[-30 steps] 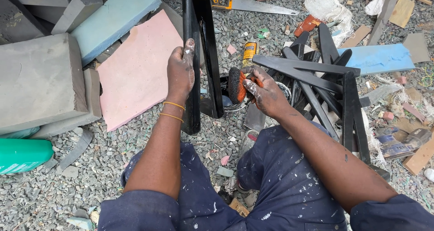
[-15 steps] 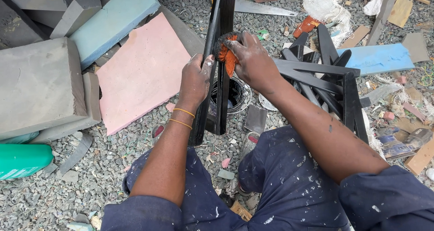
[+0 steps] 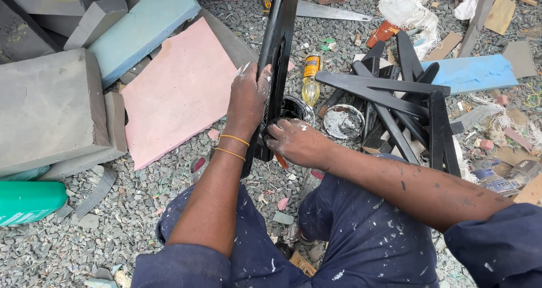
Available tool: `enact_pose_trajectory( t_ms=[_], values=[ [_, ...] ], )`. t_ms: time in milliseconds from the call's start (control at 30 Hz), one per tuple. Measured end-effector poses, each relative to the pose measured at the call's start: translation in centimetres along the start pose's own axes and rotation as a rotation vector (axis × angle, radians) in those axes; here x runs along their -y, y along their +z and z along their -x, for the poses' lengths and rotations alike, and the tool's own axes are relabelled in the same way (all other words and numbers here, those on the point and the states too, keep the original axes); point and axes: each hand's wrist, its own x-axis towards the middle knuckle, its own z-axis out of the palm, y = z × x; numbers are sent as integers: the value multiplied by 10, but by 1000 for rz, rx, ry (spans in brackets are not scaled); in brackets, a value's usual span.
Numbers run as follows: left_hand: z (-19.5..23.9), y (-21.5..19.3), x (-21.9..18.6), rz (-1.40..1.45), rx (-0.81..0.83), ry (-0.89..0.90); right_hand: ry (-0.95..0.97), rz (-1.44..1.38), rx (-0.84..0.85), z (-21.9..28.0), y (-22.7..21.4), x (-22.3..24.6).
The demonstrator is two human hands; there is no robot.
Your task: The person sits on a gravel surface and paints a black metal frame using an orange sponge. They repeatedly dip the sponge into a paint bucket and apply black paint to the frame, turning it over to cover different sides.
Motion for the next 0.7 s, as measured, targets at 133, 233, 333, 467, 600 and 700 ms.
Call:
enact_pose_trajectory(
  t_ms=[133, 233, 333, 467, 600, 700],
  values=[
    [-6, 3, 3, -23, 21, 41, 71, 46, -61, -3, -3, -38],
    [0, 1, 5, -56, 65, 44, 205, 150, -271, -6, -3, -76],
    [-1, -3, 4, -12, 62, 11, 351, 242, -304, -5, -21, -95],
    [1, -1, 8, 29, 51, -26, 359, 38, -354, -7, -25, -99],
    [2, 2, 8, 52, 22, -57, 332, -113, -274, -9, -9, -85],
    [-3, -4, 1, 105, -42, -73, 275, -31, -99, -15, -15, -43]
  ],
)
